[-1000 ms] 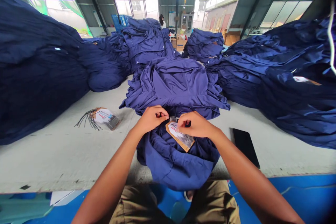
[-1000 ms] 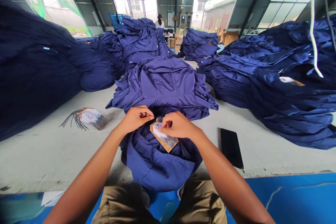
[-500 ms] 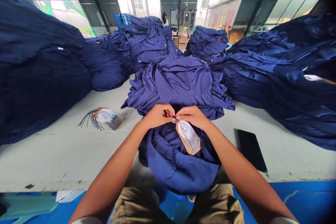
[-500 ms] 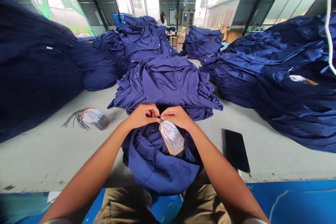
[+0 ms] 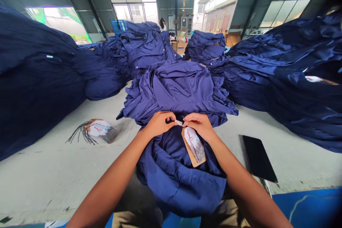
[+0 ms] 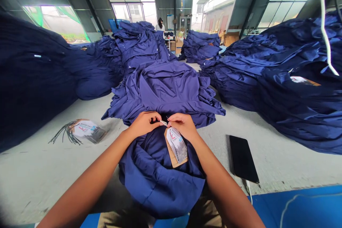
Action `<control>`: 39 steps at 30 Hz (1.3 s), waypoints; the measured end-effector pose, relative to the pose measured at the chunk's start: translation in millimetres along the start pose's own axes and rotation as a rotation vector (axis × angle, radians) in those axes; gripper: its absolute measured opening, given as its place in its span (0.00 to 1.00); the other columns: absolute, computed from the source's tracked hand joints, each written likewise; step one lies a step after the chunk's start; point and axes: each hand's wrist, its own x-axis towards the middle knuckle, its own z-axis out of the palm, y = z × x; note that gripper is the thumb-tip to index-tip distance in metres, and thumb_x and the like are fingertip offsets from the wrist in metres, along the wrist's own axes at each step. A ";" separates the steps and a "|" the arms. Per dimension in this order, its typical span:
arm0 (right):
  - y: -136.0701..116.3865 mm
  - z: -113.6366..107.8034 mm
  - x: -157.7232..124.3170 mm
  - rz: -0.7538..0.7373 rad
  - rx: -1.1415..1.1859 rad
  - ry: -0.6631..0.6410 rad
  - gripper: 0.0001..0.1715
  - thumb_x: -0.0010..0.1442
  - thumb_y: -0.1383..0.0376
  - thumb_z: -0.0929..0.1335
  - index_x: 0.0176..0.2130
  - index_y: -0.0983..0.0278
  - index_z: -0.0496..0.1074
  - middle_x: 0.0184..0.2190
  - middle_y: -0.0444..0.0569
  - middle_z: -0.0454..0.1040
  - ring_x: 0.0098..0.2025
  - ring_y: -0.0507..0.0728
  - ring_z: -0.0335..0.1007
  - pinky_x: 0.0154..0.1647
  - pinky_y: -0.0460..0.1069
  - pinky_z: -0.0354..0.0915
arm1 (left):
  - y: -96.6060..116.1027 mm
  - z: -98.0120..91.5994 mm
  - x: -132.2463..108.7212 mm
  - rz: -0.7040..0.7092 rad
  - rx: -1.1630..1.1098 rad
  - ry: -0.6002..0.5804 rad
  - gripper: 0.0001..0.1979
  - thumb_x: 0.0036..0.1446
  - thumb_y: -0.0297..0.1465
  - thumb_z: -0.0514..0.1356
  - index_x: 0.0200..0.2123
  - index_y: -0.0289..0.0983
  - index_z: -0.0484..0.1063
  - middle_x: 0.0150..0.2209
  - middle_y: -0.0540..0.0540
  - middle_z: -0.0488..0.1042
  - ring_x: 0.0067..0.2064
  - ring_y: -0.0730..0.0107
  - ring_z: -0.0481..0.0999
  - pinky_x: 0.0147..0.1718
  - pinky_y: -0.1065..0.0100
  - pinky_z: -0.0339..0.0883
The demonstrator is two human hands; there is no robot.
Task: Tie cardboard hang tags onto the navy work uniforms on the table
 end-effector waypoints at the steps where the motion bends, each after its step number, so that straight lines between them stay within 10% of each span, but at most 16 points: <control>1: -0.6 1.4 -0.9 -0.025 -0.038 0.032 0.11 0.49 0.58 0.76 0.31 0.61 0.78 0.28 0.48 0.82 0.32 0.59 0.79 0.38 0.52 0.72 | -2.5 3.0 0.0 -0.041 -0.003 0.037 0.06 0.57 0.35 0.67 0.33 0.39 0.76 0.26 0.53 0.73 0.27 0.72 0.68 0.30 0.69 0.58; 14: 1.9 11.7 -16.3 -0.196 -0.630 0.114 0.08 0.55 0.65 0.70 0.25 0.60 0.74 0.19 0.40 0.70 0.22 0.51 0.60 0.26 0.48 0.56 | -6.1 23.9 -8.5 0.213 0.315 0.183 0.14 0.67 0.31 0.56 0.44 0.46 0.83 0.49 0.43 0.76 0.44 0.62 0.71 0.36 0.65 0.63; 39: 19.7 21.9 -12.4 -0.061 -0.773 0.172 0.11 0.58 0.65 0.70 0.24 0.61 0.74 0.20 0.42 0.75 0.23 0.52 0.67 0.28 0.47 0.55 | -15.3 31.9 -6.9 0.171 -0.284 0.167 0.12 0.66 0.39 0.63 0.36 0.37 0.79 0.55 0.39 0.70 0.45 0.65 0.72 0.53 0.57 0.68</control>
